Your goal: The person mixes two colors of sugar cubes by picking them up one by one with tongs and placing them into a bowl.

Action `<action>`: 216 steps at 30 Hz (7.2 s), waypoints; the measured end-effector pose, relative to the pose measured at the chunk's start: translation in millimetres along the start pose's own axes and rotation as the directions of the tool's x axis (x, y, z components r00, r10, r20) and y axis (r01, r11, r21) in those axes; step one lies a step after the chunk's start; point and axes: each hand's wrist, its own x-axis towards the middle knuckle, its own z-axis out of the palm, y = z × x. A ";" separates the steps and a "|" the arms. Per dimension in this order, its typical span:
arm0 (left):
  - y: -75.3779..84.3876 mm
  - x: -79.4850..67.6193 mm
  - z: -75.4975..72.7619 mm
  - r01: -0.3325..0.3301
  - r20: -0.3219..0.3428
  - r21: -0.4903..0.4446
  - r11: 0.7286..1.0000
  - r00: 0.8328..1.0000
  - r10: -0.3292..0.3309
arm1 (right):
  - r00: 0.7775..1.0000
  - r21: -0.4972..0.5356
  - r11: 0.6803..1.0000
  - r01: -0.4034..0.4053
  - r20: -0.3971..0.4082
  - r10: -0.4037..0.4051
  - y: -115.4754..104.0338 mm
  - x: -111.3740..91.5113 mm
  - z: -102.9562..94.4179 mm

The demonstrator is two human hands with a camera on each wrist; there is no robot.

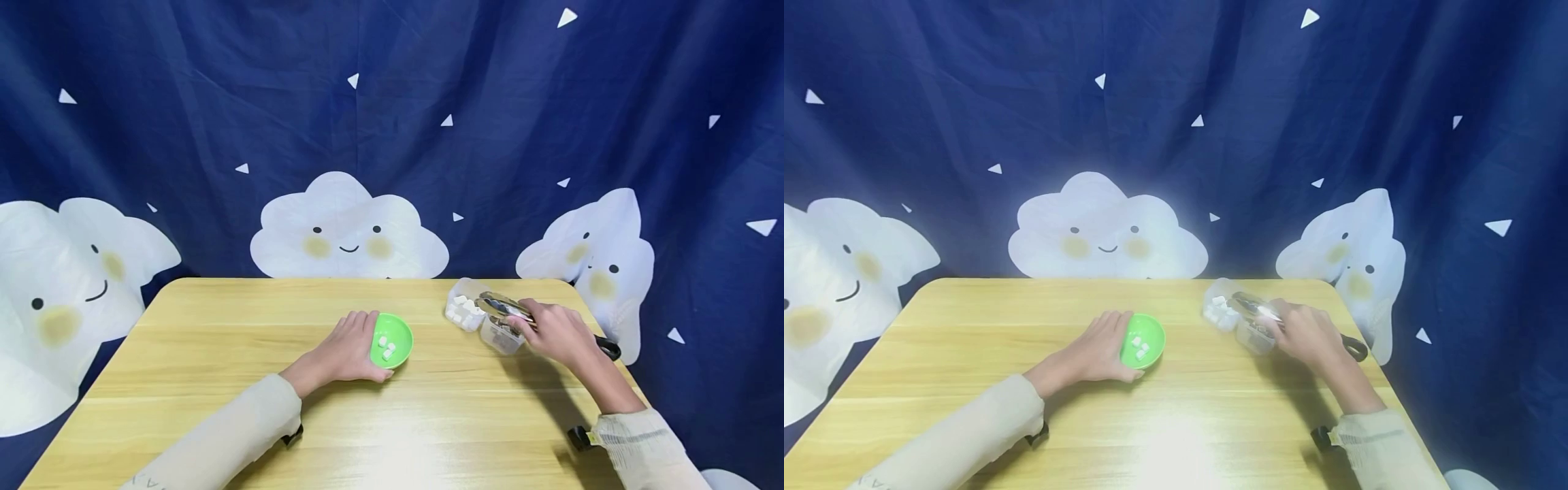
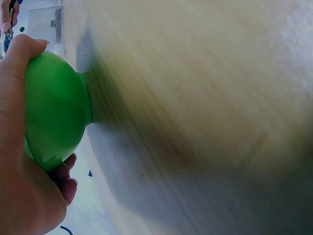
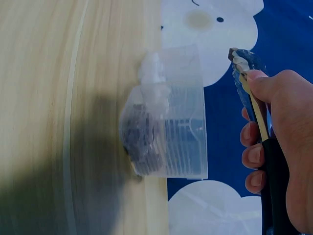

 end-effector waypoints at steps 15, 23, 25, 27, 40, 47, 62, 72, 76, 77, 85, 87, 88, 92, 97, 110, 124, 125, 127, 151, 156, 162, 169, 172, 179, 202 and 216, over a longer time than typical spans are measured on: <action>-1.7 1.9 1.7 0.001 -0.001 -0.010 1.000 1.000 -0.001 | 0.996 -0.006 0.997 0.071 -0.055 -0.072 -21.7 7.4 2.5; -1.4 0.7 2.9 0.007 0.008 -0.021 1.000 1.000 -0.007 | 0.987 -0.007 0.991 0.132 -0.092 -0.132 -34.5 11.7 8.3; -1.1 0.4 2.9 0.004 0.000 -0.030 1.000 1.000 -0.004 | 0.982 -0.007 0.988 0.156 -0.107 -0.156 -38.4 13.4 9.9; -0.9 0.1 3.1 0.004 -0.003 -0.032 0.999 1.000 -0.004 | 0.976 -0.007 0.983 0.182 -0.122 -0.182 -42.4 15.1 11.5; -2.4 0.3 3.2 0.004 0.008 -0.020 1.000 1.000 -0.004 | 0.962 -0.017 0.969 0.247 -0.113 -0.247 -65.1 25.1 15.0; -3.7 0.9 2.9 0.000 -0.002 -0.013 1.000 1.000 0.000 | 0.957 -0.014 0.963 0.268 -0.114 -0.268 -75.0 29.1 17.5; -1.6 1.4 2.1 0.013 0.017 -0.012 1.000 1.000 -0.013 | 0.952 -0.019 0.953 0.301 -0.047 -0.302 -90.2 32.7 30.3; -1.8 2.3 1.2 0.008 0.006 -0.008 1.000 1.000 -0.008 | 0.949 -0.027 0.949 0.314 -0.015 -0.314 -97.5 33.1 35.9; -1.7 1.8 1.2 0.008 0.012 -0.011 1.000 1.000 -0.008 | 0.947 -0.022 0.947 0.321 -0.003 -0.321 -100.3 33.2 37.0; -1.7 1.8 1.3 0.009 0.014 -0.010 1.000 1.000 -0.008 | 0.946 -0.021 0.945 0.326 0.000 -0.326 -100.9 33.3 37.5; -2.3 1.5 2.2 0.015 0.010 -0.017 1.000 1.000 -0.015 | 0.933 -0.015 0.933 0.360 0.021 -0.360 -104.2 33.3 38.8; -2.4 1.5 2.5 0.017 0.011 -0.015 1.000 1.000 -0.017 | 0.931 -0.010 0.931 0.364 0.030 -0.363 -104.7 33.4 38.5; -2.4 1.5 2.6 0.017 0.012 -0.014 1.000 1.000 -0.017 | 0.930 -0.009 0.931 0.366 0.034 -0.365 -105.1 33.4 38.1; -2.4 1.4 2.9 0.017 0.014 -0.014 1.000 1.000 -0.016 | 0.926 -0.007 0.927 0.376 0.033 -0.375 -106.5 33.6 36.5; -2.1 0.6 3.2 0.018 0.012 -0.013 1.000 1.000 -0.018 | 0.920 -0.020 0.920 0.391 0.017 -0.391 -108.2 34.7 36.9; -0.6 1.0 3.4 0.009 0.006 -0.002 1.000 1.000 -0.009 | 0.910 -0.058 0.908 0.415 0.039 -0.413 -112.7 40.1 35.1; -2.1 2.1 2.9 0.005 0.003 -0.003 1.000 1.000 -0.005 | 0.892 -0.058 0.891 0.450 0.066 -0.446 -122.2 50.8 37.6; -2.1 1.7 3.0 0.004 0.003 -0.003 1.000 1.000 -0.004 | 0.890 -0.060 0.889 0.454 0.067 -0.450 -123.0 51.5 38.4; -2.0 1.0 3.2 0.005 0.000 -0.003 1.000 1.000 -0.005 | 0.886 -0.061 0.884 0.463 0.066 -0.459 -124.7 53.0 39.5; -0.3 -0.1 0.9 -0.006 -0.009 0.007 1.000 1.000 0.006 | 0.860 -0.096 0.861 0.499 0.177 -0.479 -145.3 65.4 35.4; -0.3 -0.2 0.9 -0.004 -0.004 0.013 1.000 1.000 0.004 | 0.857 -0.117 0.858 0.500 0.209 -0.471 -149.3 66.1 33.3; 0.1 -0.2 1.0 -0.013 -0.010 0.018 1.000 1.000 0.013 | 0.856 -0.136 0.855 0.500 0.224 -0.466 -152.2 66.9 34.0; -0.5 -1.1 2.4 -0.010 -0.022 0.010 1.000 1.000 0.011 | 0.858 -0.138 0.857 0.497 0.225 -0.462 -154.4 67.4 36.0; -1.1 -1.0 3.0 -0.012 -0.023 0.012 1.000 1.000 0.013 | 0.858 -0.137 0.855 0.499 0.213 -0.467 -154.5 67.1 36.8; -2.5 -0.1 4.7 -0.009 -0.014 0.012 1.000 1.000 0.009 | 0.854 -0.145 0.846 0.512 0.191 -0.484 -154.0 67.4 37.7; -0.2 0.5 3.1 0.017 0.006 0.009 1.000 1.000 -0.017 | 0.843 -0.135 0.833 0.537 0.128 -0.522 -140.5 61.5 25.7; 0.5 0.0 4.1 0.033 0.004 0.004 0.999 0.999 -0.033 | 0.853 -0.129 0.843 0.522 0.086 -0.515 -128.9 56.1 22.0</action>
